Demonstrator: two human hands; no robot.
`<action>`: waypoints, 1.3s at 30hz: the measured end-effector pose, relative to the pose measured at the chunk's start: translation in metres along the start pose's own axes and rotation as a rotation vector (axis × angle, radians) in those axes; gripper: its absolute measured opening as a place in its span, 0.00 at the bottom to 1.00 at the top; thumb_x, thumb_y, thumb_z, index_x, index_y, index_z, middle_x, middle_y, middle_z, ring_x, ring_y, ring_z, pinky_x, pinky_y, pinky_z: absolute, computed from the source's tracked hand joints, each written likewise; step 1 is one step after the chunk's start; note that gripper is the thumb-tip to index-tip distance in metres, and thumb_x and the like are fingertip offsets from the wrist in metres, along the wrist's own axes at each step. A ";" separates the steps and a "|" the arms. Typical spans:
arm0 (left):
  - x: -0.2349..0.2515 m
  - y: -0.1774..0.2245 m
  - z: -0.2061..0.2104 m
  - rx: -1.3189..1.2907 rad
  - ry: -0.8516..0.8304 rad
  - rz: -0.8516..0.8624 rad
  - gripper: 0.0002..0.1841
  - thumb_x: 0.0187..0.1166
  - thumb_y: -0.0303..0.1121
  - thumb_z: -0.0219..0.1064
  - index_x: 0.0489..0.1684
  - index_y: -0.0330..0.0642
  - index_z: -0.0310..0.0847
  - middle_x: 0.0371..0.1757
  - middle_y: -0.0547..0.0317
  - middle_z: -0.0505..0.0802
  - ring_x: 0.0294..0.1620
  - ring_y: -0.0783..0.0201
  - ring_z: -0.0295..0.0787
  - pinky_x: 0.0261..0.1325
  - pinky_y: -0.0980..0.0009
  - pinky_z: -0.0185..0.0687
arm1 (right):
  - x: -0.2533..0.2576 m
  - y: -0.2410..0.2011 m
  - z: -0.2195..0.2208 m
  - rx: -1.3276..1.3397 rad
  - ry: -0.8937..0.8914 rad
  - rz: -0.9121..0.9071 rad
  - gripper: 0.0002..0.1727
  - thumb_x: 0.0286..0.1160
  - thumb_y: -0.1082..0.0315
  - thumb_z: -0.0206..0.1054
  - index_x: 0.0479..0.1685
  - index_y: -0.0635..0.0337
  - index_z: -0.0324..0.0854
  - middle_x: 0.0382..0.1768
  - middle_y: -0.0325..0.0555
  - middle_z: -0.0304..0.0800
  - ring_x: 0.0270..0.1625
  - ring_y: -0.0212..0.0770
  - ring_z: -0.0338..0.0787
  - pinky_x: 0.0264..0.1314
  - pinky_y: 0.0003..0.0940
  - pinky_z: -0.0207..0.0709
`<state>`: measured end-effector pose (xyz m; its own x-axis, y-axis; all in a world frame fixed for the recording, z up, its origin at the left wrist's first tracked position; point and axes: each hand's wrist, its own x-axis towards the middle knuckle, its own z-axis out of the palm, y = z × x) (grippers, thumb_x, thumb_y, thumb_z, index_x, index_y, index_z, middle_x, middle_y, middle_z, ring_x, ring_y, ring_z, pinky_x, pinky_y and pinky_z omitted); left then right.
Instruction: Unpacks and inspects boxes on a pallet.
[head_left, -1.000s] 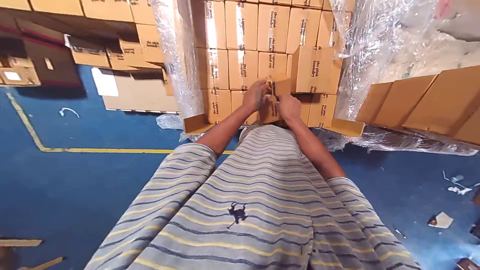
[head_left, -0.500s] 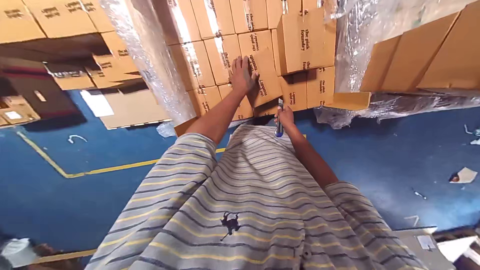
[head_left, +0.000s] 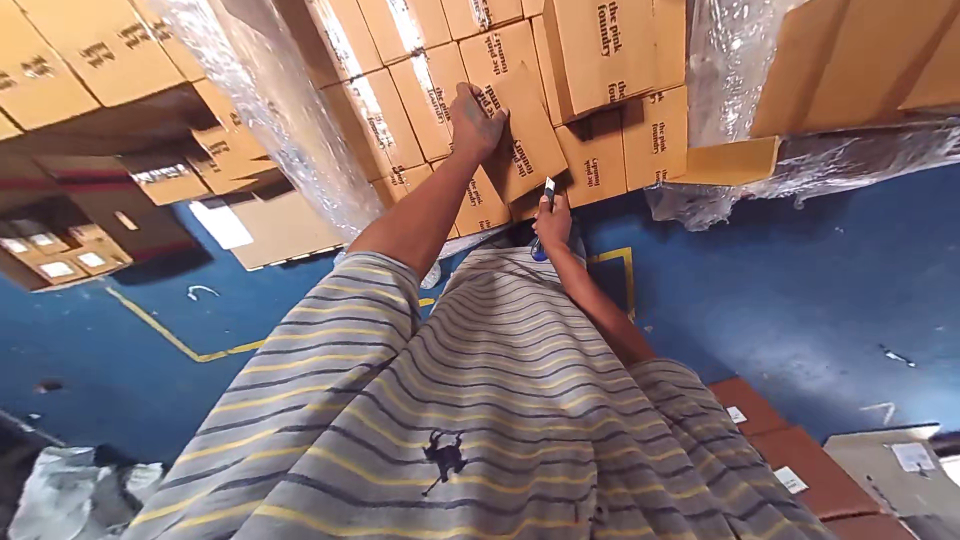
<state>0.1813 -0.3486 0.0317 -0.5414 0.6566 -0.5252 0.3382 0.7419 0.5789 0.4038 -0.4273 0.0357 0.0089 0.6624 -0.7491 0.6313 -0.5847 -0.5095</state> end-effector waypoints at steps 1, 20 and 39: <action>0.001 0.000 0.001 -0.004 0.006 -0.014 0.37 0.69 0.46 0.77 0.75 0.37 0.68 0.66 0.40 0.87 0.71 0.48 0.84 0.75 0.53 0.78 | -0.004 0.001 -0.002 0.011 -0.010 -0.005 0.22 0.94 0.51 0.51 0.70 0.58 0.76 0.38 0.50 0.92 0.34 0.48 0.92 0.40 0.49 0.88; -0.001 0.003 0.003 -0.035 0.028 -0.047 0.36 0.71 0.48 0.76 0.76 0.39 0.68 0.73 0.40 0.81 0.79 0.46 0.74 0.79 0.55 0.73 | 0.003 0.009 -0.002 -0.012 0.036 -0.071 0.19 0.92 0.55 0.56 0.63 0.59 0.80 0.35 0.47 0.91 0.32 0.44 0.91 0.39 0.47 0.87; 0.005 -0.007 0.007 -0.183 0.074 -0.021 0.24 0.89 0.44 0.54 0.71 0.31 0.74 0.66 0.36 0.87 0.74 0.42 0.79 0.77 0.51 0.74 | -0.031 -0.004 -0.008 -0.149 -0.146 0.075 0.25 0.93 0.49 0.51 0.57 0.62 0.85 0.39 0.57 0.91 0.40 0.55 0.89 0.46 0.57 0.81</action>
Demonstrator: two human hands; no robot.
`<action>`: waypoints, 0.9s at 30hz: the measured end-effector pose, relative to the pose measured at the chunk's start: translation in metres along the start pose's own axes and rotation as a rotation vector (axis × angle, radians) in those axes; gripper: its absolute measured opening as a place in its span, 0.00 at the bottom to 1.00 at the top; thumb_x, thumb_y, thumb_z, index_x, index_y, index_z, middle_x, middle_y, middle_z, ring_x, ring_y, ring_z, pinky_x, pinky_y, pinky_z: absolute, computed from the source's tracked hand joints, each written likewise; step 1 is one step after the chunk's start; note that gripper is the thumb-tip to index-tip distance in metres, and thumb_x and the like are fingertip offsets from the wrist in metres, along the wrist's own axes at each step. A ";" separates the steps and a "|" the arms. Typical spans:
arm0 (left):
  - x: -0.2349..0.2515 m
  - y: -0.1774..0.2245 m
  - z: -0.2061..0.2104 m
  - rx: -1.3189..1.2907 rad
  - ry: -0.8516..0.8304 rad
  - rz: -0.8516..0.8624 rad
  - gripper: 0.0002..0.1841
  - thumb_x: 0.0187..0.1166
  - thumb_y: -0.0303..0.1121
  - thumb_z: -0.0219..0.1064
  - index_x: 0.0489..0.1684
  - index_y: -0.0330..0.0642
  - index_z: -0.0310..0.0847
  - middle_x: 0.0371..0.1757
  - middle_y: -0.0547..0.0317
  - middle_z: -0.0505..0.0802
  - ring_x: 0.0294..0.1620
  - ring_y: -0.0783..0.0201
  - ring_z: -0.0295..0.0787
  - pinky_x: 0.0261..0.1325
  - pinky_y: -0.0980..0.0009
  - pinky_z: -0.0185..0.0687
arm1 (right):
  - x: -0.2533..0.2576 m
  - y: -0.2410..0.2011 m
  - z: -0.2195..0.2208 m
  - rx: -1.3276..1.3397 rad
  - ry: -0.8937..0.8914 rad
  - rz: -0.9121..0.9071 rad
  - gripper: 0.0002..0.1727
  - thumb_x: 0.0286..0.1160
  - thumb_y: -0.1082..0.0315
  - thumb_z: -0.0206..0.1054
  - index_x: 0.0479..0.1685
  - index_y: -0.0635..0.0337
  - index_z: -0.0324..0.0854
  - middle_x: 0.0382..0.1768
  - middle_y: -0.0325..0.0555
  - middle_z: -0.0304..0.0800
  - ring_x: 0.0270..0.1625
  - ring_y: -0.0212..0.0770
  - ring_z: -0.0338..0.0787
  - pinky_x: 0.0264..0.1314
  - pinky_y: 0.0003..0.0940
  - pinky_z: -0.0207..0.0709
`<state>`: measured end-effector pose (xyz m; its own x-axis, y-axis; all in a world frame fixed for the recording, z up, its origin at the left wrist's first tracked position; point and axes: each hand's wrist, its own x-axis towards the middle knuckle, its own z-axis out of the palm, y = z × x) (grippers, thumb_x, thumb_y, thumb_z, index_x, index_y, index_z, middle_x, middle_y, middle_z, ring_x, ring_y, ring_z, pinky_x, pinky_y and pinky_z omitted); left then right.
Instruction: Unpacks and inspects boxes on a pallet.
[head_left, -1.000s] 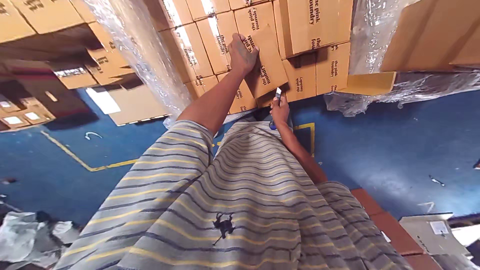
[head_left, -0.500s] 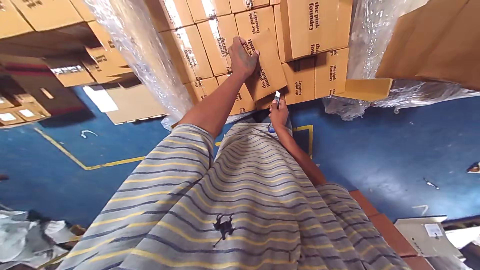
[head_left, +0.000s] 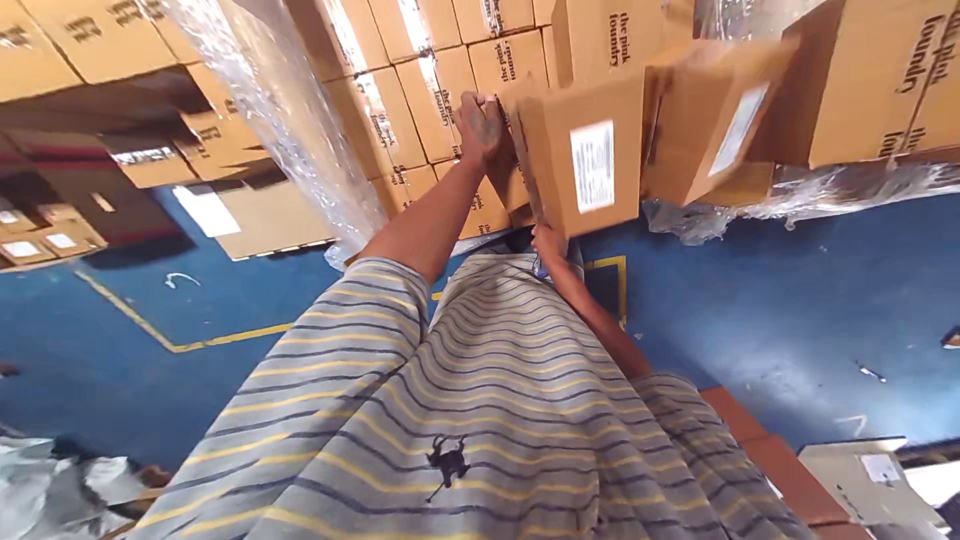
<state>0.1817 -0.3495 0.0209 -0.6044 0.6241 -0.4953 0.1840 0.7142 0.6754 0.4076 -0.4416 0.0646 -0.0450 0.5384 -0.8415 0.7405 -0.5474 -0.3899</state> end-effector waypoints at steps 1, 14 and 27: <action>-0.003 0.002 -0.002 0.007 -0.015 -0.018 0.26 0.86 0.44 0.59 0.73 0.31 0.72 0.69 0.34 0.85 0.76 0.41 0.77 0.78 0.51 0.73 | -0.004 0.002 0.000 -0.116 -0.089 0.015 0.24 0.93 0.55 0.51 0.63 0.65 0.84 0.49 0.62 0.92 0.51 0.59 0.90 0.57 0.62 0.79; -0.051 0.011 0.008 0.174 0.144 0.295 0.38 0.87 0.56 0.50 0.86 0.32 0.63 0.89 0.31 0.64 0.92 0.38 0.53 0.93 0.46 0.46 | 0.022 0.016 -0.011 -0.085 0.041 0.041 0.22 0.91 0.56 0.58 0.62 0.68 0.84 0.47 0.62 0.93 0.49 0.56 0.92 0.59 0.57 0.82; -0.179 0.060 0.121 -0.128 -0.025 0.269 0.82 0.41 0.67 0.85 0.96 0.37 0.25 0.93 0.26 0.42 0.95 0.36 0.41 0.92 0.48 0.52 | -0.007 0.053 -0.164 -0.572 -0.159 -0.021 0.22 0.82 0.56 0.64 0.67 0.61 0.83 0.63 0.65 0.88 0.66 0.65 0.87 0.64 0.72 0.77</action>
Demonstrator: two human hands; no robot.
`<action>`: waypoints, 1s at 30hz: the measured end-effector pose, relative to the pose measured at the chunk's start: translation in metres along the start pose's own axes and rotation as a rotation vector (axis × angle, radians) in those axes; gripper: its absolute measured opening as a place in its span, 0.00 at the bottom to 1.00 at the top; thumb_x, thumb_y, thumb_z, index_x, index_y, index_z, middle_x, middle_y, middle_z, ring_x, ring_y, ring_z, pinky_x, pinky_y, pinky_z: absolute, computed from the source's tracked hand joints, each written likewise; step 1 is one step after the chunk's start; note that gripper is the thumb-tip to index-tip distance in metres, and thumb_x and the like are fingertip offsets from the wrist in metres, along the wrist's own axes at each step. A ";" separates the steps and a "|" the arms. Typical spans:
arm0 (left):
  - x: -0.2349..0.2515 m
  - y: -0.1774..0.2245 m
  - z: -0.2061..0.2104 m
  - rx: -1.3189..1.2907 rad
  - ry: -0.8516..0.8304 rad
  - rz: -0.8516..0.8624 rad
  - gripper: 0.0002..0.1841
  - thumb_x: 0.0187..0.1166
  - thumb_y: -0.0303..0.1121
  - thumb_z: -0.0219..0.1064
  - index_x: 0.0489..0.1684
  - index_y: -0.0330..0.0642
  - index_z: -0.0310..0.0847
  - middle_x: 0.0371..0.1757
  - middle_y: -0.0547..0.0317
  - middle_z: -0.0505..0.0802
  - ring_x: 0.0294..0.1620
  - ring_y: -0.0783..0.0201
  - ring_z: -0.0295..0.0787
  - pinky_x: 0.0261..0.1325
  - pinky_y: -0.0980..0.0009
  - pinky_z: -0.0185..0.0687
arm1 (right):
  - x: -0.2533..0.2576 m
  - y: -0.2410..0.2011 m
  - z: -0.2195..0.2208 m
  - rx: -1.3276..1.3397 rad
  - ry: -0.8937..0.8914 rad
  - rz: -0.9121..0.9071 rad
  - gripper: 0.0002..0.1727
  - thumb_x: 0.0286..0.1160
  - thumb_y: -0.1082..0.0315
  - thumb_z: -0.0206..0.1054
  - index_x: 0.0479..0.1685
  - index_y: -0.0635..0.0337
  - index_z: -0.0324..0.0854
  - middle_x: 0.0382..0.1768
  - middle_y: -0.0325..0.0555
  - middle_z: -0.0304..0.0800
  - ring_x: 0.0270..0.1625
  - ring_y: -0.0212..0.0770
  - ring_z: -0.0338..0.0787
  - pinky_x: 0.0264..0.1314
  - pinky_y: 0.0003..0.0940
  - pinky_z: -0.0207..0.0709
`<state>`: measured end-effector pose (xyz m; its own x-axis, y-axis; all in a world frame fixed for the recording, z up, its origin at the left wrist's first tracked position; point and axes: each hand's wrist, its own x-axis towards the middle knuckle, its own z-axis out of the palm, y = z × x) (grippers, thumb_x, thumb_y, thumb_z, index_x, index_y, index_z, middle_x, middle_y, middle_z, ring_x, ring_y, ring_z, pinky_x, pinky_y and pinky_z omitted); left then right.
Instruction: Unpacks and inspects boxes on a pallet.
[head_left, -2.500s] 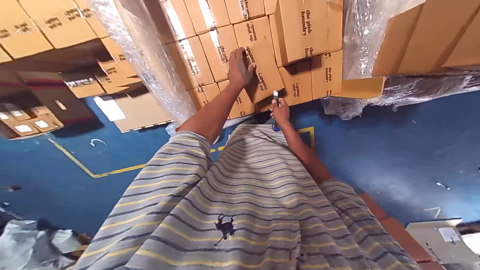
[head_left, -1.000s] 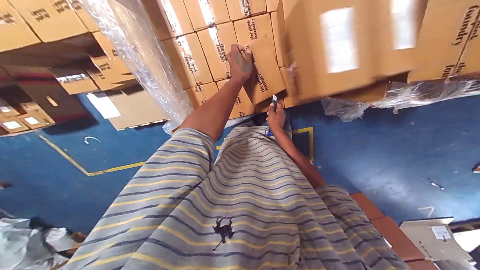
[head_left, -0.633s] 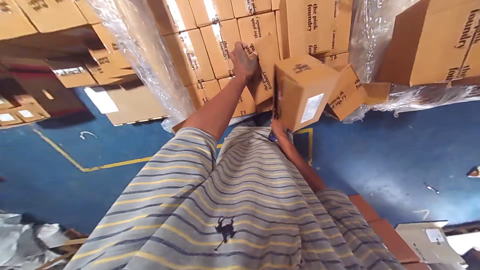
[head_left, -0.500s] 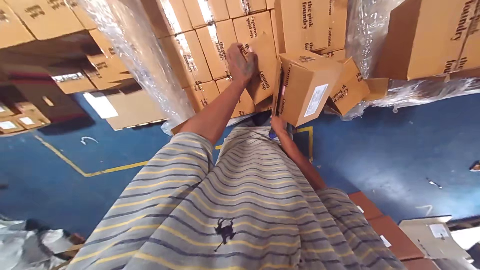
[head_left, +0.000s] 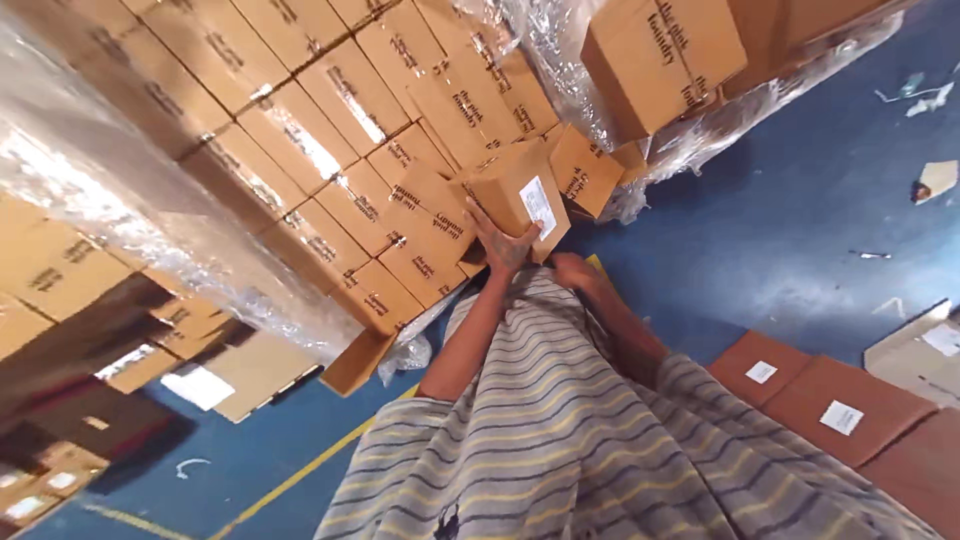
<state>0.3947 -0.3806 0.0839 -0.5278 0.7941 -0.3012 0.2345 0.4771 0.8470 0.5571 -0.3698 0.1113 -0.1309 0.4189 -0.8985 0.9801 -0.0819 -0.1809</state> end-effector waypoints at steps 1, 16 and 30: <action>0.001 0.001 0.001 -0.037 0.012 -0.016 0.81 0.42 0.67 0.85 0.97 0.40 0.25 0.94 0.29 0.42 0.95 0.39 0.42 0.92 0.48 0.54 | -0.006 0.023 -0.010 0.036 0.156 0.027 0.27 0.78 0.51 0.69 0.69 0.60 0.81 0.65 0.64 0.86 0.66 0.64 0.88 0.64 0.71 0.79; 0.000 0.003 0.027 -0.398 -0.124 -0.021 0.79 0.49 0.52 0.85 0.94 0.51 0.09 0.95 0.38 0.48 0.90 0.50 0.59 0.82 0.49 0.71 | 0.029 0.035 -0.167 0.017 0.382 -0.208 0.80 0.41 0.54 0.94 0.99 0.43 0.32 0.93 0.75 0.32 0.68 0.77 0.82 0.57 0.67 0.84; 0.008 0.027 0.017 -0.416 -0.032 0.001 0.68 0.62 0.25 0.80 0.97 0.58 0.19 0.93 0.38 0.56 0.86 0.44 0.66 0.78 0.45 0.75 | 0.018 0.027 -0.163 0.175 0.475 -0.139 0.76 0.40 0.56 0.92 0.98 0.42 0.41 0.88 0.81 0.44 0.63 0.78 0.83 0.53 0.68 0.85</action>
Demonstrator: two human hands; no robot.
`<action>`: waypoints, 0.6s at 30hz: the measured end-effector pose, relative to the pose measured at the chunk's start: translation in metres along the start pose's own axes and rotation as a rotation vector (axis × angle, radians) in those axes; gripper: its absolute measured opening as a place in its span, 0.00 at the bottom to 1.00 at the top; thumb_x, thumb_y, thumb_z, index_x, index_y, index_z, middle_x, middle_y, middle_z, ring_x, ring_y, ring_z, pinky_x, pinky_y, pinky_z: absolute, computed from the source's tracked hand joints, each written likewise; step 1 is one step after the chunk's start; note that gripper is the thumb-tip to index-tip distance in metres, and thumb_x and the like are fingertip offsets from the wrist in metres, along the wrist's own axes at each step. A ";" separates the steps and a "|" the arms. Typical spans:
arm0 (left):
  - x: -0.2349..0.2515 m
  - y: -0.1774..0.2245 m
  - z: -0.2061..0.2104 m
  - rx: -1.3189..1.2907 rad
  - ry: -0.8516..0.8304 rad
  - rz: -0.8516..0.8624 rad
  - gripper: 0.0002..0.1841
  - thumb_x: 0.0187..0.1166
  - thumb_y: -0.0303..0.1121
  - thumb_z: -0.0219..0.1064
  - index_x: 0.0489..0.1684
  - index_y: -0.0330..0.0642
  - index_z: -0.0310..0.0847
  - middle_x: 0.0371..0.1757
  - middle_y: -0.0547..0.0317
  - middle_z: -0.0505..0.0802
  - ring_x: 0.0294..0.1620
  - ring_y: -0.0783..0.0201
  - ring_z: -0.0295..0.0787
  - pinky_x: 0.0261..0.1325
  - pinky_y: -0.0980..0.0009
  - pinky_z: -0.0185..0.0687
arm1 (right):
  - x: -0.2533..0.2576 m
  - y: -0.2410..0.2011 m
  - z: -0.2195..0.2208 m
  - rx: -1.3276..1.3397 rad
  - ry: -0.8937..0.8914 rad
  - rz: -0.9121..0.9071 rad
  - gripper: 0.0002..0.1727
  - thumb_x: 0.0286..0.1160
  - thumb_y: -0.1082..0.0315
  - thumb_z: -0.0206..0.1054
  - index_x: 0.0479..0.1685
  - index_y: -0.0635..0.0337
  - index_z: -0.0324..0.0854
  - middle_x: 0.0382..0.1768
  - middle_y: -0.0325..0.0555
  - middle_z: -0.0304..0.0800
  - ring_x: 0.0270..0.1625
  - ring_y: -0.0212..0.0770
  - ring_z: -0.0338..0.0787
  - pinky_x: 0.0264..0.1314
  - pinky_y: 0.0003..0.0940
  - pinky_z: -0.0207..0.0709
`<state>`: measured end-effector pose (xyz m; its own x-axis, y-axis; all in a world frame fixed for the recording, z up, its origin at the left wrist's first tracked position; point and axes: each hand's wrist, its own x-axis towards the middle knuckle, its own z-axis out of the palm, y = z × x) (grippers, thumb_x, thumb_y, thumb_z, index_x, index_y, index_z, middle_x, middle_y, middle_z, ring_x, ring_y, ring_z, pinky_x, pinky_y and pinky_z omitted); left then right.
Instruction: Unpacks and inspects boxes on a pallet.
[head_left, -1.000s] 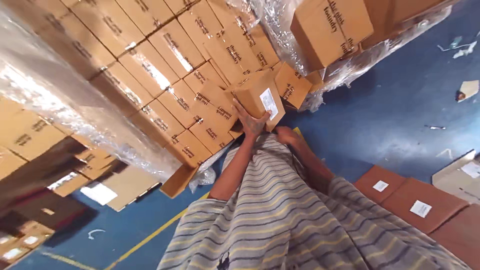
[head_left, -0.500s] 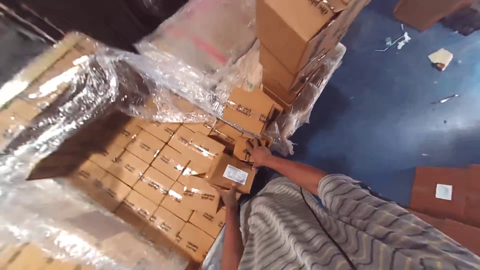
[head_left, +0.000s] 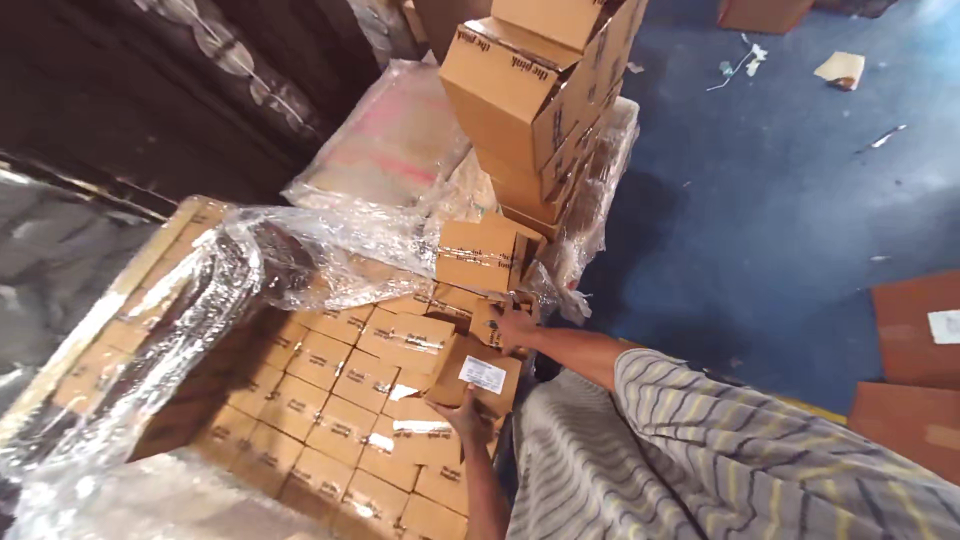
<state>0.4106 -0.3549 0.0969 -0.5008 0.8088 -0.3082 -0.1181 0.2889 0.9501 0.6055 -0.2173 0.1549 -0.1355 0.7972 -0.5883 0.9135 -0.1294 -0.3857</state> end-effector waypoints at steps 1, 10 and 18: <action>0.000 0.003 -0.009 0.047 -0.002 0.003 0.68 0.60 0.27 0.80 0.97 0.55 0.20 0.92 0.37 0.57 0.87 0.43 0.65 0.79 0.44 0.74 | -0.010 -0.001 -0.001 -0.003 0.027 -0.011 0.75 0.40 0.54 0.92 0.98 0.40 0.42 0.88 0.80 0.45 0.63 0.78 0.83 0.51 0.68 0.85; -0.037 0.046 -0.083 -0.128 -0.041 0.000 0.67 0.59 0.47 0.77 0.94 0.52 0.18 0.83 0.46 0.69 0.71 0.63 0.82 0.65 0.57 0.86 | -0.120 -0.030 -0.037 -0.009 0.091 -0.191 0.72 0.39 0.44 0.89 0.96 0.38 0.47 0.89 0.73 0.52 0.68 0.72 0.83 0.51 0.63 0.84; -0.027 0.042 -0.063 -0.181 -0.039 0.024 0.65 0.55 0.55 0.81 0.93 0.50 0.31 0.71 0.50 0.83 0.63 0.60 0.89 0.62 0.53 0.90 | -0.209 0.084 -0.078 0.341 0.251 -0.063 0.72 0.31 0.33 0.89 0.93 0.44 0.58 0.87 0.59 0.65 0.62 0.60 0.89 0.52 0.61 0.86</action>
<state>0.3651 -0.3974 0.1481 -0.4718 0.8349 -0.2833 -0.2604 0.1751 0.9495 0.7405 -0.3483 0.3010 -0.0502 0.9232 -0.3810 0.7213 -0.2303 -0.6532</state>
